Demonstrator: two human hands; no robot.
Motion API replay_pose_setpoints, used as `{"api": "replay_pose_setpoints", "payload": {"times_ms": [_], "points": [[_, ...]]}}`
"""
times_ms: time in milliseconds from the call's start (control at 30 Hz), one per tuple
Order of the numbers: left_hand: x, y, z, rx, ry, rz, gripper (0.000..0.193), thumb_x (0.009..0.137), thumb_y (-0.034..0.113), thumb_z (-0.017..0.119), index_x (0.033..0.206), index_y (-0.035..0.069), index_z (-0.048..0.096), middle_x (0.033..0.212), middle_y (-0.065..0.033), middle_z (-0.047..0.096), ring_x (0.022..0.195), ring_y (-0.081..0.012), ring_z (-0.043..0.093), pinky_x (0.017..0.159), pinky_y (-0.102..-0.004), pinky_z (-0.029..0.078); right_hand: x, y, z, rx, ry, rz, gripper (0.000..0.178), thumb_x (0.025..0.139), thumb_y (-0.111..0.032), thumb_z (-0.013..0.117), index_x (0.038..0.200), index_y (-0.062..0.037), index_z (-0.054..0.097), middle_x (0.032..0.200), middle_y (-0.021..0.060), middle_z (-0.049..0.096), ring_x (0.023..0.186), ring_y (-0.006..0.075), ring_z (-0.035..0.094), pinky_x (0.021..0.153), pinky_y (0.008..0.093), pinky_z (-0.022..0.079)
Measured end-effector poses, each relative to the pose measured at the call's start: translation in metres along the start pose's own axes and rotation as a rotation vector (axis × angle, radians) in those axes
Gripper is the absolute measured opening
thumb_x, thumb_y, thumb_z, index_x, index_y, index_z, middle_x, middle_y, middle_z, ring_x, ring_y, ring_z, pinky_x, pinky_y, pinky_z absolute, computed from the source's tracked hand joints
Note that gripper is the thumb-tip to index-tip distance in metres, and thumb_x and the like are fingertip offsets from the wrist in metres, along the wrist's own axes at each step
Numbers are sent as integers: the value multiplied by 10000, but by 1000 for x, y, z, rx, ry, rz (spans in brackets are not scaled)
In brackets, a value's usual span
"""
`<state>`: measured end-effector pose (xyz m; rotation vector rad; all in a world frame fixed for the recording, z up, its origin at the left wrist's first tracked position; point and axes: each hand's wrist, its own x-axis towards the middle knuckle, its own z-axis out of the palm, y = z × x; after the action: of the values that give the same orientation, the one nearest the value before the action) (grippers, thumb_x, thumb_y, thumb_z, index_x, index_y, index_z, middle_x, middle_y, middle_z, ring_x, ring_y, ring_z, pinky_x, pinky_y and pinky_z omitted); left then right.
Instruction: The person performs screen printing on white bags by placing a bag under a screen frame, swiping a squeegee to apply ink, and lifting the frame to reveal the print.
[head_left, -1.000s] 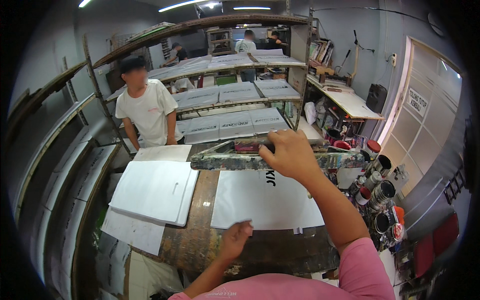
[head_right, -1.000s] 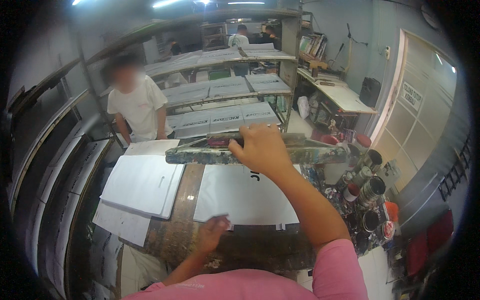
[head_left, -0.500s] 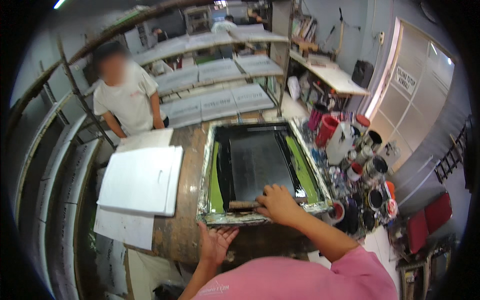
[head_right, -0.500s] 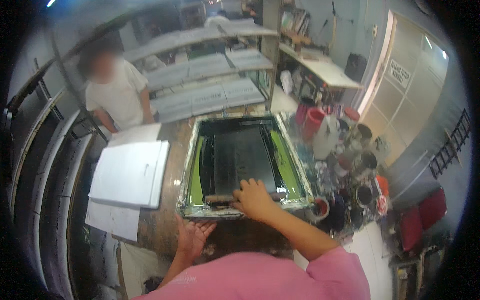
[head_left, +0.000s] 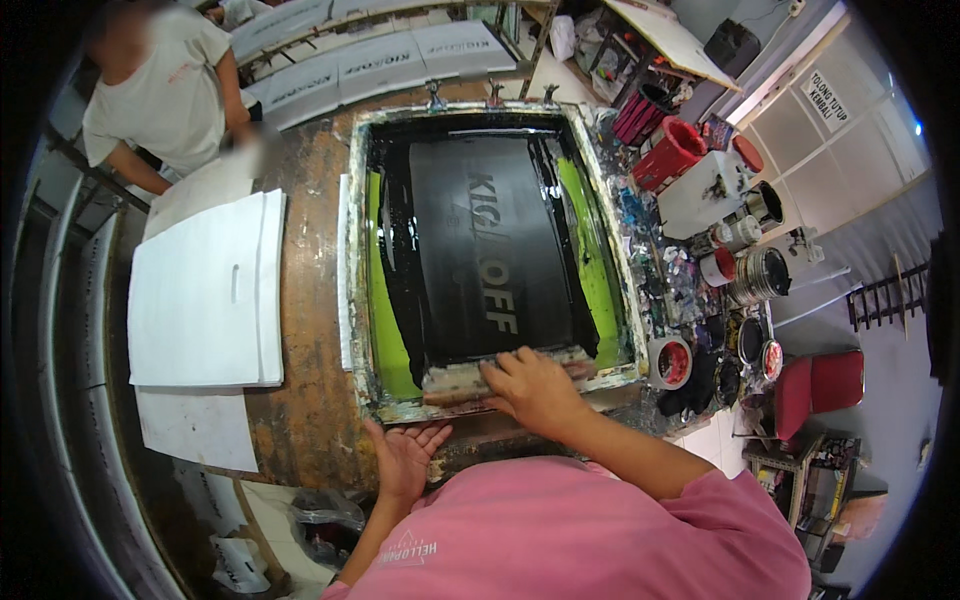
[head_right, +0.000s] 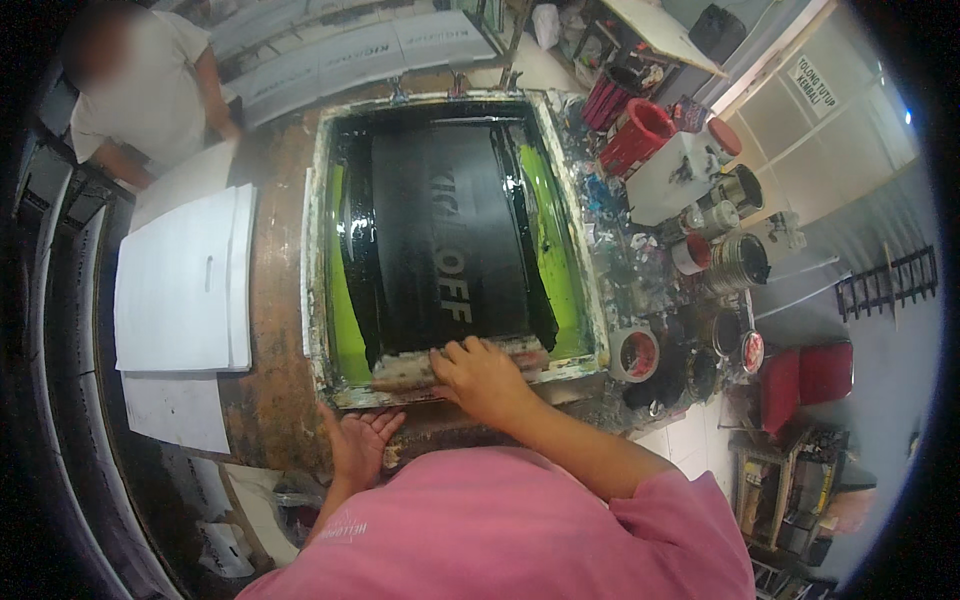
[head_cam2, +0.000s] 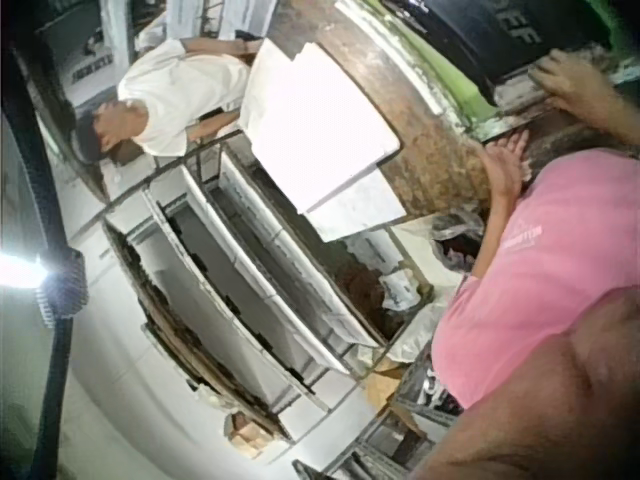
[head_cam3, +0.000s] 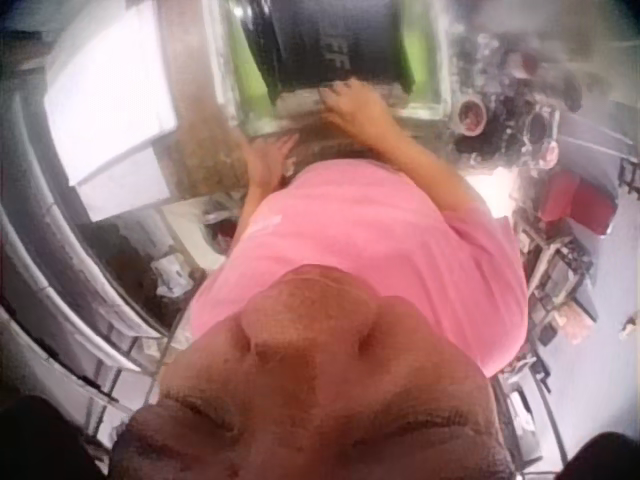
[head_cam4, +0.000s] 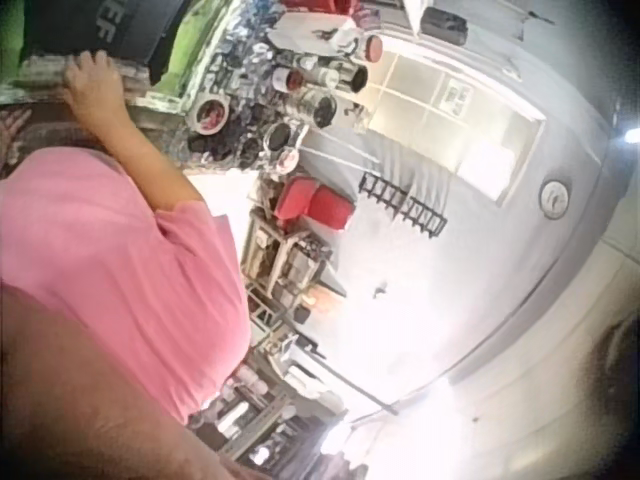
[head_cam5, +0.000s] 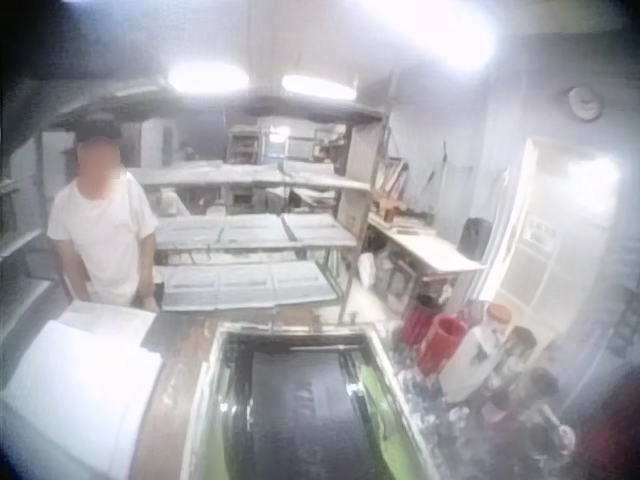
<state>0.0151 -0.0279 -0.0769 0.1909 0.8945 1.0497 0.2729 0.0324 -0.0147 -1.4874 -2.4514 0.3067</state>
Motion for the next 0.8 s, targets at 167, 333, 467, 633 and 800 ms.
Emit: {"api": "replay_pose_setpoints", "payload": {"times_ms": [167,333,467,633,800], "points": [[1,-10,-14,-35,45,-2,1012,1003,806,245,1439,-91,412,1401,-287,558,1303,-404,588,1164,-591,449,79,49,16,-68,125,-63,516,795,-303,827,1235,-86,667,1043,78,624,966,296,622,769,429,562],[-3,-16,-25,20,-33,34,1027,993,814,255,1462,-89,392,1419,-289,552,1325,-411,576,1167,-612,437,187,124,31,-184,261,-106,457,839,-356,795,1202,-108,670,1026,84,622,986,306,631,777,448,564],[2,-3,-13,117,-88,16,1230,878,919,352,1547,-108,240,1536,-330,421,1417,-464,476,1181,-641,394,267,179,13,-256,251,-68,377,916,-458,725,1101,-134,681,983,81,649,982,314,663,746,469,569],[1,-6,-21,22,-130,50,1214,876,927,325,1573,-67,323,1528,-285,502,1396,-430,528,1198,-633,375,332,207,-27,-136,-14,-101,512,972,-601,597,1082,-118,726,1046,149,753,1019,371,718,849,534,559],[0,-9,-28,-2,-53,46,1243,784,999,360,1574,39,376,1521,-225,538,1386,-433,534,1149,-656,427,355,233,-12,-178,163,-100,474,957,-571,630,1088,-126,725,1011,138,745,977,362,723,835,511,564]]}}
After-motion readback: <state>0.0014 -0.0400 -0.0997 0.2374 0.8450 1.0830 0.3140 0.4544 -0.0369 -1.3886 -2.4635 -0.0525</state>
